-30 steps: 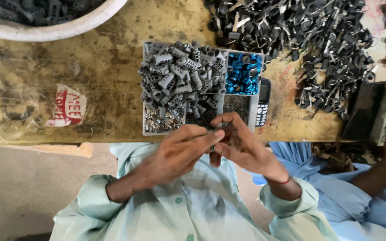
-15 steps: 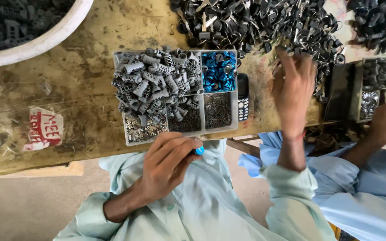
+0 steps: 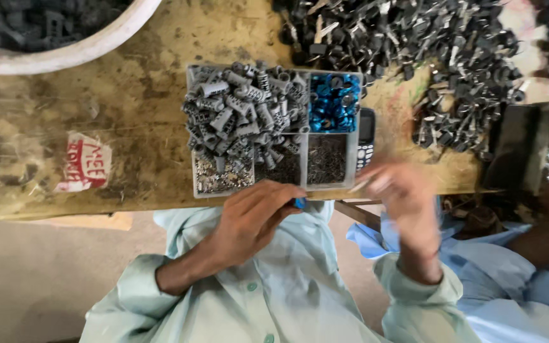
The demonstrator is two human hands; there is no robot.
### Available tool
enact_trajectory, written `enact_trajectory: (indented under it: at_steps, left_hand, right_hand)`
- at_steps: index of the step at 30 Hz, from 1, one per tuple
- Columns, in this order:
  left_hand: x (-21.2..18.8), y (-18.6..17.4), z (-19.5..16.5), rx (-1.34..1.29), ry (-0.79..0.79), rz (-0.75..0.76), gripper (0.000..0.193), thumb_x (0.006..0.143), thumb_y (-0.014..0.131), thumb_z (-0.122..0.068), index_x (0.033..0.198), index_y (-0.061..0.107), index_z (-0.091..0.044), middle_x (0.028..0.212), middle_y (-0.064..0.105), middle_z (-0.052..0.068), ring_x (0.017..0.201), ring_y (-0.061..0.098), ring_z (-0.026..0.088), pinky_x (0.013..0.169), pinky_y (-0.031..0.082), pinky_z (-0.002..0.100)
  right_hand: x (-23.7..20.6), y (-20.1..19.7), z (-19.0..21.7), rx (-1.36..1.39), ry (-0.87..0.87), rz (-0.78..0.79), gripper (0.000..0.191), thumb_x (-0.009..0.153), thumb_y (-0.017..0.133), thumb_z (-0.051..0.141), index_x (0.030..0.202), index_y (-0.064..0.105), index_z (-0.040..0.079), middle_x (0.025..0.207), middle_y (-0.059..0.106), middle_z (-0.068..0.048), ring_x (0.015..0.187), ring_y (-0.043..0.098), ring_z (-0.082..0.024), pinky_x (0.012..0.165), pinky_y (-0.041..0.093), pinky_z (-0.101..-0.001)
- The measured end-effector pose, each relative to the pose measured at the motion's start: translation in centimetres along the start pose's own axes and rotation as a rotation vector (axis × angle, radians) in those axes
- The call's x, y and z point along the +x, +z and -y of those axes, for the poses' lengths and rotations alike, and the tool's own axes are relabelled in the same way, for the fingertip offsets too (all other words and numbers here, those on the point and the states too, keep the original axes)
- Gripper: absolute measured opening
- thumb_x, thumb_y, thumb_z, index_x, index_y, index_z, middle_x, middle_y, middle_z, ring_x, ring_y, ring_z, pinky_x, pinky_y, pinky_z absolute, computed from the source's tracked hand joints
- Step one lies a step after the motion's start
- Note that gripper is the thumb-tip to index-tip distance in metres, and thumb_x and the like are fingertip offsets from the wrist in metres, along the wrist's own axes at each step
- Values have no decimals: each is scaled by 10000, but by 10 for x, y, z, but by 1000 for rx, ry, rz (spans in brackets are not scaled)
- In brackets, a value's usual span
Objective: The person sits at a workbench assembling small connector parts. They pick a blue metal cap from a compartment tray, insert a small screw into it by hand, press the cap onto a grey ribbed plastic body, and place the finished assembly aside, repeating the cycle with new parts.
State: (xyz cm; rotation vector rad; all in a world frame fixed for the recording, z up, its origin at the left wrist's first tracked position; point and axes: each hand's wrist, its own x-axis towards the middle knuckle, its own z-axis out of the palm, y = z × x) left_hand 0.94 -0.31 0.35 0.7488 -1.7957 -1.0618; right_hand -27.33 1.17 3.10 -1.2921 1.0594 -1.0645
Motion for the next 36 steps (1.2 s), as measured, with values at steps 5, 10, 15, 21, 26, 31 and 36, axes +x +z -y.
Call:
enact_trajectory:
  at_steps: [5,10,15,21,26,31,36]
  left_hand:
    - [0,-5,-1,146,75,96,416,875,723,69,1268,590,44,1179,665,161,1059,669,348,891,565,424]
    - [-8,-9,-4,216,89,92,398,895,733,36,1263,584,43,1197,651,170,1079,654,345,903,555,433]
    - [-13,3,0,76,26,140,377,900,737,14,1249,595,-5,1162,671,166,1058,684,310,897,583,402]
    - [-12,9,-11,-180,-302,96,470,892,751,-26,1325,568,-17,1042,709,101,864,727,219,747,593,351]
    - [-10,-22,1,218,-258,-44,245,922,759,-29,1154,688,-70,949,718,40,749,725,184,652,598,308]
    - [-16,-41,-3,763,-391,50,106,937,720,-175,1014,680,-115,914,677,49,779,686,265,625,552,403]
    - [-14,-39,-3,842,-447,184,117,934,678,-154,1046,679,-122,964,678,32,883,690,240,598,539,436]
  right_hand:
    - [-13,63,2,-767,-278,70,228,965,651,-56,1176,568,-31,1118,713,-125,888,703,-294,728,547,-365]
    - [5,73,23,-930,-202,67,348,935,656,-64,1275,616,2,890,652,-106,662,616,-243,577,476,-378]
    - [1,74,21,-1071,-288,301,643,834,659,-74,1456,495,-60,838,583,-98,666,598,-224,542,461,-371]
    - [-9,53,9,-897,-305,195,594,787,589,-82,1365,456,-47,1194,632,-245,792,618,-319,668,495,-385]
    - [18,17,-11,-1208,-55,-524,373,970,550,-49,1337,520,-106,1075,562,-241,886,517,-417,779,437,-477]
    - [26,24,-3,-1333,-253,-370,278,937,650,12,1213,616,22,1132,641,-227,947,644,-364,800,542,-405]
    - [48,76,-7,-1111,47,324,150,913,792,245,1028,763,154,933,716,-120,916,716,-265,770,574,-404]
